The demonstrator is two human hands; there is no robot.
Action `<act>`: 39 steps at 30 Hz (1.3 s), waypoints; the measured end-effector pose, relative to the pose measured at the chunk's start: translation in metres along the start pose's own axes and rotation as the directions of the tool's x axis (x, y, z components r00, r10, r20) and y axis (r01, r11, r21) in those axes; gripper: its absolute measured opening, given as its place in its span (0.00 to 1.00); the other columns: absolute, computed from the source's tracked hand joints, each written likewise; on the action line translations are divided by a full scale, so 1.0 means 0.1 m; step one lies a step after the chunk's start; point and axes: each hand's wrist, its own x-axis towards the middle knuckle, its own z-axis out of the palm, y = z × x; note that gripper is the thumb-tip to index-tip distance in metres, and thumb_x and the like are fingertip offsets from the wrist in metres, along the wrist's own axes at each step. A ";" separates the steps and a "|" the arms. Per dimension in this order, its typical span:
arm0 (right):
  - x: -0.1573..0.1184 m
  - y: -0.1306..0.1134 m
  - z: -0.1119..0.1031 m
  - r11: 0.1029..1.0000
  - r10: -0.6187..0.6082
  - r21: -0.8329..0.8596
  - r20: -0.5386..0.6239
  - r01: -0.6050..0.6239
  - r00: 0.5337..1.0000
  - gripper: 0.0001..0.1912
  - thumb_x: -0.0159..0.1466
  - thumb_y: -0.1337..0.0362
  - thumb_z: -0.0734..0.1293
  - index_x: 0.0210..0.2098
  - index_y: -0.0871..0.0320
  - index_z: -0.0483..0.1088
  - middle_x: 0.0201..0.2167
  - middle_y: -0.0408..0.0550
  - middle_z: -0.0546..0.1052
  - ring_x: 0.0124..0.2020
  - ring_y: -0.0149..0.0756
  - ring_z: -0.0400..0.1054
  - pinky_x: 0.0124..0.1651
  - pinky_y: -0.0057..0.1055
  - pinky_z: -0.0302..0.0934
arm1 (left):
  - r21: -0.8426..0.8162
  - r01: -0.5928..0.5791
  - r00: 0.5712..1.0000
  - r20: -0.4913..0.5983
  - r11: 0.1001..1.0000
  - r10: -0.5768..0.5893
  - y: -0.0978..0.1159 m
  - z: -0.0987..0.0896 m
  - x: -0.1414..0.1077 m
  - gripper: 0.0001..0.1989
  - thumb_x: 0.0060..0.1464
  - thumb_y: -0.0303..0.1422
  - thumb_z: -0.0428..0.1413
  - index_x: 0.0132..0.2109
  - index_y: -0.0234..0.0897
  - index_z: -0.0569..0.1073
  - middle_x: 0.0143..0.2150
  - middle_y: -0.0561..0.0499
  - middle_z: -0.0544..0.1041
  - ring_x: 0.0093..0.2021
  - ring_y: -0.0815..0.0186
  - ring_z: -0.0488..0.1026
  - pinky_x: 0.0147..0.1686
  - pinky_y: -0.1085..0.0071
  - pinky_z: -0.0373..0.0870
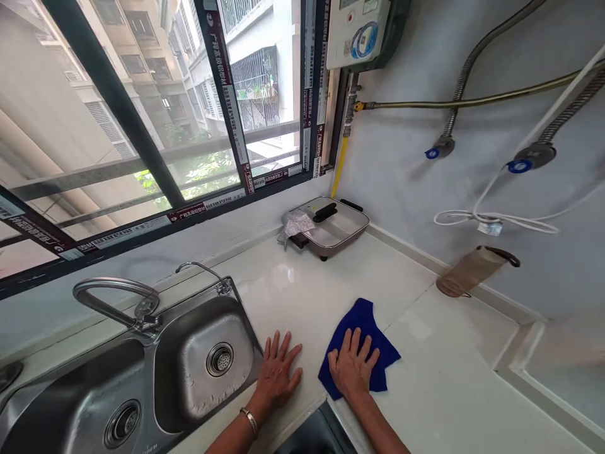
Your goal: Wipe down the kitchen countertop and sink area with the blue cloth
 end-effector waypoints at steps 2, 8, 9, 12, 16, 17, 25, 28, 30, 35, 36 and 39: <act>0.16 -0.10 0.05 0.999 -0.035 -0.002 0.013 0.035 0.999 0.37 0.64 0.60 0.54 0.68 0.73 0.51 0.71 0.69 0.52 0.72 0.70 0.39 0.67 0.70 0.40 | 0.003 -0.005 1.000 0.007 1.000 0.005 -0.01 0.02 0.00 0.32 0.62 0.41 0.53 0.70 0.56 0.54 0.77 0.53 0.47 0.75 0.46 0.45 0.69 0.40 0.54; 0.74 -0.41 0.23 0.986 -0.165 0.041 0.052 0.163 0.985 0.36 0.64 0.60 0.56 0.69 0.68 0.52 0.72 0.63 0.53 0.72 0.65 0.40 0.69 0.65 0.39 | -0.022 0.011 0.997 0.075 1.000 -0.010 -0.01 -0.04 0.03 0.33 0.62 0.42 0.53 0.71 0.59 0.53 0.77 0.56 0.44 0.75 0.45 0.43 0.68 0.38 0.55; 0.84 -0.48 0.26 0.983 -0.176 0.057 0.059 0.173 0.983 0.36 0.64 0.60 0.56 0.69 0.68 0.52 0.72 0.62 0.53 0.72 0.64 0.40 0.70 0.65 0.39 | -0.036 0.021 0.996 0.092 0.999 -0.018 -0.01 -0.06 0.04 0.32 0.62 0.43 0.53 0.71 0.59 0.53 0.77 0.57 0.43 0.75 0.45 0.42 0.69 0.38 0.54; 1.13 -0.72 0.33 0.977 -0.195 0.109 0.088 0.186 0.977 0.37 0.63 0.58 0.57 0.69 0.67 0.53 0.72 0.61 0.53 0.72 0.64 0.42 0.70 0.65 0.37 | -0.097 0.053 0.986 0.164 0.994 -0.037 0.01 -0.15 0.06 0.32 0.62 0.46 0.52 0.71 0.59 0.53 0.77 0.57 0.42 0.76 0.45 0.40 0.69 0.36 0.52; 1.43 -1.13 0.43 0.958 -0.230 0.198 0.112 0.206 0.967 0.37 0.62 0.58 0.57 0.68 0.68 0.55 0.72 0.62 0.54 0.72 0.65 0.42 0.71 0.66 0.36 | -0.143 0.100 0.968 0.245 0.985 -0.062 0.04 -0.24 0.07 0.33 0.61 0.46 0.53 0.71 0.59 0.53 0.77 0.58 0.40 0.76 0.44 0.38 0.70 0.33 0.50; 1.48 -1.25 0.45 0.949 -0.246 0.230 0.112 0.216 0.963 0.37 0.62 0.58 0.57 0.68 0.69 0.54 0.72 0.62 0.53 0.72 0.66 0.41 0.71 0.66 0.35 | -0.146 0.107 0.963 0.259 0.984 -0.067 0.05 -0.25 0.08 0.33 0.61 0.46 0.54 0.71 0.59 0.53 0.77 0.58 0.39 0.76 0.43 0.37 0.70 0.33 0.49; 1.60 -2.17 0.59 0.716 -0.523 0.581 0.080 0.387 0.849 0.43 0.59 0.59 0.58 0.70 0.70 0.48 0.74 0.61 0.47 0.73 0.69 0.29 0.70 0.70 0.21 | -0.065 0.108 0.934 0.348 0.992 -0.079 0.04 -0.22 0.10 0.34 0.61 0.50 0.51 0.72 0.56 0.52 0.77 0.59 0.35 0.76 0.44 0.35 0.70 0.34 0.51; 1.58 -2.33 0.57 0.589 -0.664 0.640 0.036 0.493 0.747 0.41 0.59 0.59 0.59 0.70 0.67 0.51 0.73 0.56 0.50 0.74 0.63 0.32 0.73 0.63 0.22 | -0.027 0.093 0.928 0.364 0.995 -0.077 0.03 -0.20 0.10 0.36 0.61 0.49 0.51 0.72 0.52 0.49 0.77 0.58 0.36 0.76 0.44 0.34 0.71 0.35 0.50; 1.59 -2.34 0.55 0.520 -0.723 0.664 0.007 0.538 0.691 0.39 0.60 0.58 0.59 0.69 0.62 0.54 0.73 0.51 0.53 0.74 0.56 0.35 0.75 0.57 0.24 | -0.007 0.099 0.929 0.359 0.995 -0.090 0.03 -0.20 0.11 0.35 0.62 0.49 0.50 0.72 0.53 0.50 0.77 0.59 0.36 0.76 0.45 0.34 0.72 0.36 0.49; 1.61 -2.08 0.47 0.334 -0.864 0.720 -0.022 0.608 0.502 0.36 0.62 0.58 0.60 0.69 0.56 0.56 0.72 0.46 0.56 0.74 0.51 0.38 0.75 0.55 0.30 | -0.001 0.093 0.943 0.322 0.996 -0.088 0.02 -0.24 0.12 0.33 0.62 0.48 0.51 0.71 0.55 0.54 0.77 0.59 0.38 0.76 0.46 0.37 0.71 0.36 0.51; 1.61 -2.01 0.45 0.305 -0.878 0.729 -0.034 0.613 0.478 0.36 0.62 0.58 0.60 0.69 0.55 0.56 0.72 0.45 0.56 0.74 0.50 0.39 0.75 0.55 0.31 | 0.003 0.082 0.946 0.315 0.997 -0.079 0.02 -0.23 0.12 0.33 0.62 0.48 0.51 0.71 0.55 0.53 0.77 0.58 0.39 0.76 0.46 0.39 0.71 0.36 0.52; 1.58 -1.76 0.39 0.260 -0.890 0.752 -0.057 0.606 0.453 0.36 0.61 0.58 0.61 0.69 0.54 0.56 0.71 0.45 0.58 0.74 0.49 0.40 0.75 0.55 0.31 | 0.016 0.064 0.962 0.263 0.998 -0.066 -0.03 -0.19 0.11 0.34 0.62 0.46 0.52 0.72 0.53 0.51 0.77 0.53 0.43 0.75 0.47 0.45 0.70 0.36 0.54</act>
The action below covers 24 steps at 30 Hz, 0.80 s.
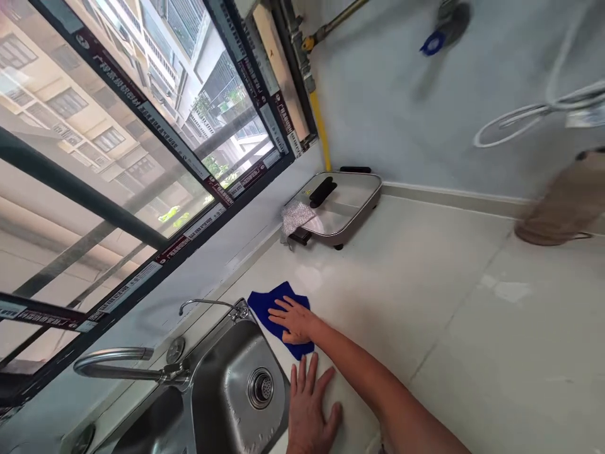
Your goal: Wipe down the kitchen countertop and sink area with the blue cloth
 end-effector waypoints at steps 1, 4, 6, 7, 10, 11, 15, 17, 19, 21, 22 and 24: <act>-0.08 0.00 -0.04 1.000 0.003 0.008 -0.002 -0.003 1.000 0.36 0.61 0.58 0.61 0.69 0.54 0.56 0.71 0.46 0.58 0.74 0.49 0.40 0.75 0.55 0.31 | -0.002 0.005 1.000 -0.027 1.000 -0.005 -0.01 0.03 0.00 0.35 0.63 0.45 0.52 0.72 0.51 0.50 0.77 0.51 0.45 0.75 0.49 0.48 0.70 0.37 0.54; -0.35 0.02 -0.16 0.999 0.051 0.006 -0.028 -0.051 0.998 0.36 0.62 0.58 0.61 0.69 0.55 0.55 0.71 0.46 0.57 0.74 0.48 0.39 0.75 0.55 0.32 | -0.011 0.019 0.996 -0.087 1.000 -0.020 -0.05 0.11 0.02 0.33 0.64 0.40 0.50 0.73 0.47 0.50 0.75 0.49 0.54 0.75 0.51 0.48 0.71 0.38 0.55; -0.56 0.05 -0.25 0.994 0.107 -0.009 -0.058 -0.108 0.993 0.36 0.63 0.58 0.61 0.69 0.54 0.54 0.72 0.47 0.56 0.74 0.48 0.39 0.75 0.56 0.32 | -0.002 0.022 0.996 -0.091 1.000 -0.022 -0.08 0.16 0.02 0.30 0.65 0.37 0.47 0.72 0.48 0.53 0.74 0.51 0.56 0.75 0.52 0.46 0.71 0.40 0.54; -0.67 0.07 -0.29 0.990 0.135 -0.019 -0.073 -0.137 0.988 0.36 0.62 0.58 0.61 0.69 0.54 0.54 0.72 0.47 0.56 0.74 0.48 0.39 0.75 0.56 0.33 | 0.003 0.045 0.994 -0.102 0.999 -0.045 -0.09 0.18 0.03 0.29 0.65 0.36 0.46 0.71 0.47 0.55 0.75 0.50 0.55 0.75 0.52 0.45 0.72 0.41 0.53; -1.04 0.12 -0.45 0.974 0.213 -0.060 -0.106 -0.220 0.971 0.38 0.61 0.59 0.62 0.70 0.54 0.54 0.72 0.47 0.56 0.74 0.49 0.39 0.75 0.57 0.34 | -0.013 0.194 0.960 -0.201 0.981 -0.193 -0.14 0.25 0.04 0.27 0.65 0.35 0.44 0.70 0.37 0.58 0.77 0.42 0.47 0.76 0.49 0.42 0.72 0.42 0.52; -1.19 0.13 -0.50 0.966 0.237 -0.074 -0.118 -0.247 0.964 0.39 0.60 0.60 0.62 0.70 0.54 0.53 0.72 0.47 0.55 0.74 0.48 0.39 0.75 0.57 0.34 | -0.031 0.235 0.941 -0.243 0.971 -0.236 -0.16 0.28 0.05 0.28 0.65 0.35 0.44 0.69 0.34 0.58 0.77 0.39 0.44 0.76 0.46 0.40 0.71 0.40 0.52; -1.79 0.09 -0.71 0.919 0.354 -0.110 -0.199 -0.379 0.914 0.40 0.58 0.63 0.62 0.70 0.52 0.52 0.72 0.45 0.55 0.75 0.45 0.38 0.75 0.56 0.34 | -0.136 0.289 0.872 -0.372 0.948 -0.319 -0.25 0.39 0.14 0.29 0.64 0.37 0.46 0.69 0.36 0.57 0.77 0.33 0.37 0.75 0.36 0.37 0.66 0.30 0.53; -2.10 0.03 -0.79 0.881 0.417 -0.127 -0.244 -0.455 0.875 0.40 0.58 0.64 0.61 0.70 0.52 0.51 0.73 0.45 0.54 0.75 0.45 0.37 0.75 0.56 0.35 | -0.183 0.309 0.850 -0.388 0.933 -0.357 -0.29 0.44 0.19 0.29 0.64 0.39 0.46 0.69 0.36 0.58 0.76 0.30 0.38 0.74 0.33 0.40 0.63 0.28 0.55; -2.40 -0.06 -0.84 0.838 0.473 -0.145 -0.288 -0.526 0.833 0.40 0.59 0.64 0.60 0.70 0.52 0.51 0.73 0.45 0.54 0.75 0.44 0.38 0.75 0.56 0.36 | -0.211 0.318 0.853 -0.362 0.924 -0.376 -0.32 0.48 0.23 0.29 0.64 0.42 0.44 0.68 0.33 0.59 0.76 0.27 0.40 0.74 0.32 0.42 0.63 0.29 0.56; -2.68 -0.17 -0.86 0.793 0.512 -0.166 -0.340 -0.587 0.788 0.39 0.60 0.65 0.59 0.71 0.51 0.49 0.73 0.44 0.53 0.75 0.44 0.38 0.75 0.56 0.38 | -0.237 0.339 0.858 -0.318 0.910 -0.402 -0.37 0.50 0.27 0.32 0.64 0.45 0.42 0.67 0.30 0.60 0.75 0.24 0.42 0.73 0.31 0.43 0.62 0.29 0.56; -2.83 -0.22 -0.87 0.769 0.526 -0.178 -0.370 -0.614 0.766 0.39 0.61 0.65 0.59 0.71 0.50 0.49 0.73 0.44 0.53 0.75 0.44 0.39 0.75 0.56 0.39 | -0.254 0.358 0.857 -0.294 0.899 -0.424 -0.39 0.50 0.30 0.33 0.63 0.47 0.41 0.67 0.28 0.61 0.74 0.22 0.43 0.73 0.29 0.43 0.62 0.30 0.56; -3.11 -0.35 -0.86 0.717 0.546 -0.202 -0.433 -0.667 0.717 0.40 0.60 0.66 0.59 0.71 0.49 0.47 0.73 0.44 0.53 0.74 0.44 0.40 0.74 0.57 0.41 | -0.282 0.393 0.851 -0.250 0.875 -0.463 -0.44 0.47 0.37 0.36 0.62 0.50 0.40 0.65 0.25 0.62 0.73 0.19 0.45 0.72 0.26 0.45 0.62 0.30 0.57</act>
